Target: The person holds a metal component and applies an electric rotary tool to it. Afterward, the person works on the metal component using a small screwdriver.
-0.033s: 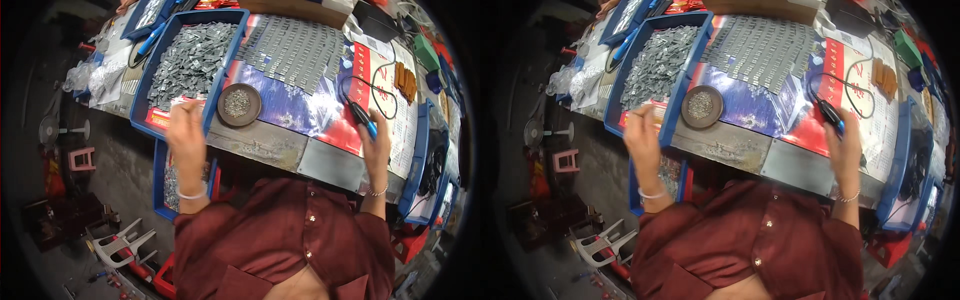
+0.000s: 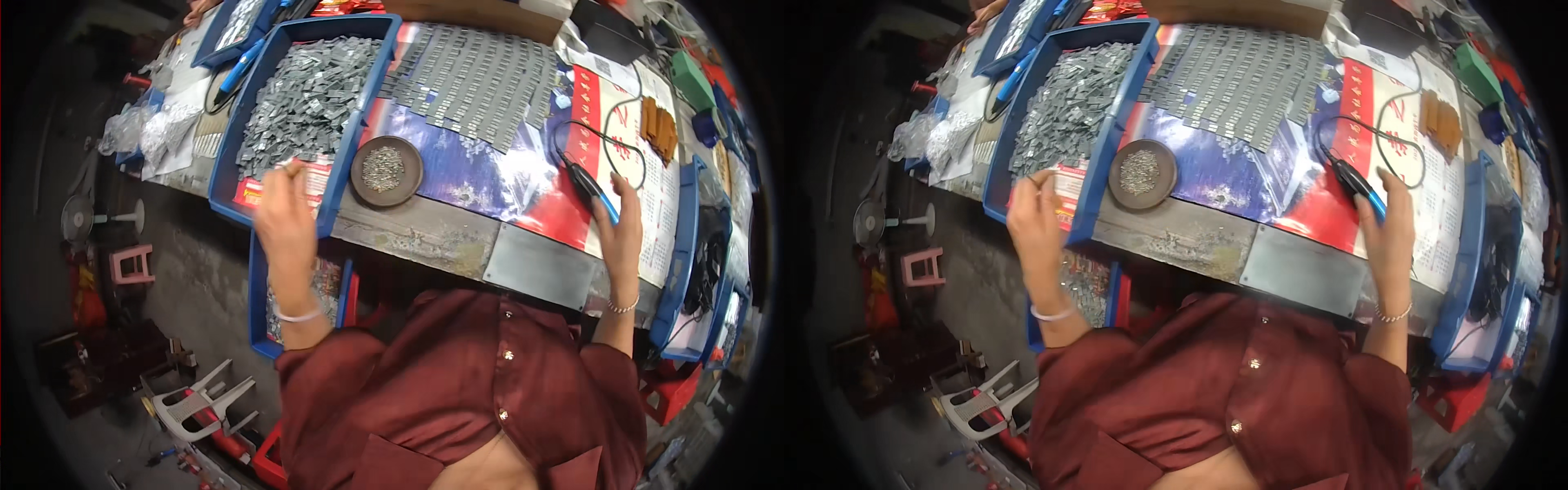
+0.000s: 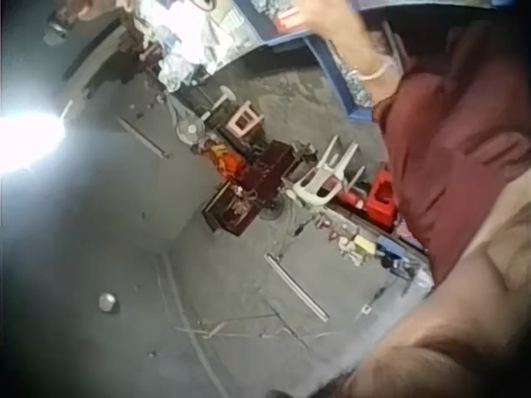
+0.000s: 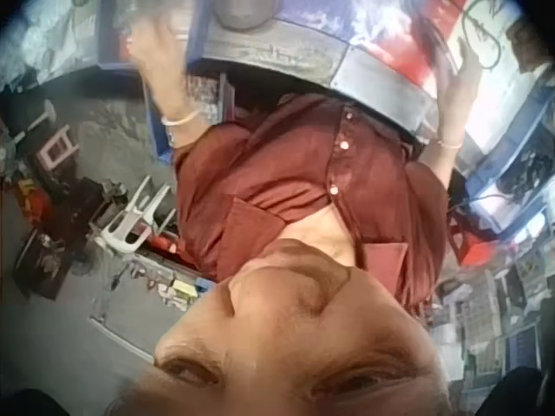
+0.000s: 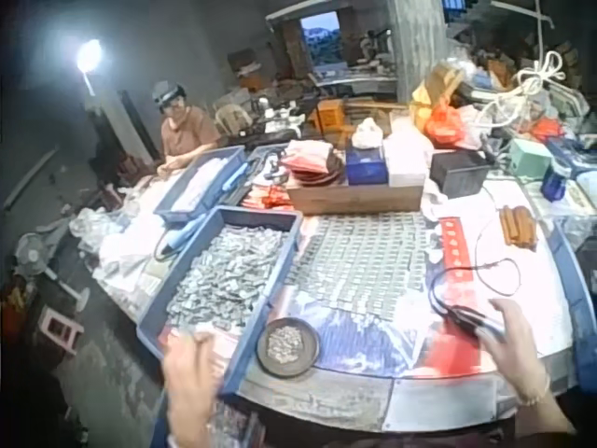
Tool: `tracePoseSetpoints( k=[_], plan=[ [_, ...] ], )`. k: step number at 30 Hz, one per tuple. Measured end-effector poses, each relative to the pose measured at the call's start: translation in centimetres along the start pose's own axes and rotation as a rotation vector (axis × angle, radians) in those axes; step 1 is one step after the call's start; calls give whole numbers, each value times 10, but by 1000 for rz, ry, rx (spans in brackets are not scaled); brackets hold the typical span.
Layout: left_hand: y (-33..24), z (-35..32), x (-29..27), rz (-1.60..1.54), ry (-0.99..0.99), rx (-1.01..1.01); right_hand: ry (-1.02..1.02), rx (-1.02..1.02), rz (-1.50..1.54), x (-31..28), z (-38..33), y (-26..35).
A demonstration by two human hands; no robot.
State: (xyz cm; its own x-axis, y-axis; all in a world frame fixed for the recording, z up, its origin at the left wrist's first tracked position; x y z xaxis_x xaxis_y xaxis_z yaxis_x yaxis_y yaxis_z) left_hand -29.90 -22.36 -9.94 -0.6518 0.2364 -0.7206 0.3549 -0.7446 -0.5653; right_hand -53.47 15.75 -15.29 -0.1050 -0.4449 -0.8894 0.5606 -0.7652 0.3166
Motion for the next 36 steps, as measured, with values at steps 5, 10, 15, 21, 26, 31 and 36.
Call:
tracePoseSetpoints(
  k=[5,10,15,21,26,31,36],
  plan=[
    [82,15,18,277,264,-68,266,96,-51,24,-11,-60],
    [94,9,51,255,535,-184,275,32,-118,25,-10,-47],
    [104,2,47,171,520,-118,295,-38,-125,33,-2,-45],
    [134,6,2,-251,119,-316,385,48,-59,37,-6,-52],
    [114,6,8,-326,353,-179,426,25,-27,41,-2,-60],
    [89,-8,10,103,453,208,456,68,-59,43,2,-58],
    [95,-9,7,272,590,41,505,138,-98,43,6,-52]
  ],
)
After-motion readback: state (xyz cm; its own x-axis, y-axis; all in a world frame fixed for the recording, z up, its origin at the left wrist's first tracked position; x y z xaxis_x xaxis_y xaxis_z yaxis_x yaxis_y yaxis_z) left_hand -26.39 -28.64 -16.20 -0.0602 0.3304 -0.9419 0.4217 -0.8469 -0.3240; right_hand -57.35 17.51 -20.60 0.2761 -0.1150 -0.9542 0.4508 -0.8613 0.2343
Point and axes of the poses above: each hand's wrist, its own z-axis towards the middle knuckle, its own x-axis out of the palm, y = z × x, the point moved 6 cm from there along z, towards the middle knuckle, and after that the axes turned 10 degrees about -z, right-handed, at the moved point
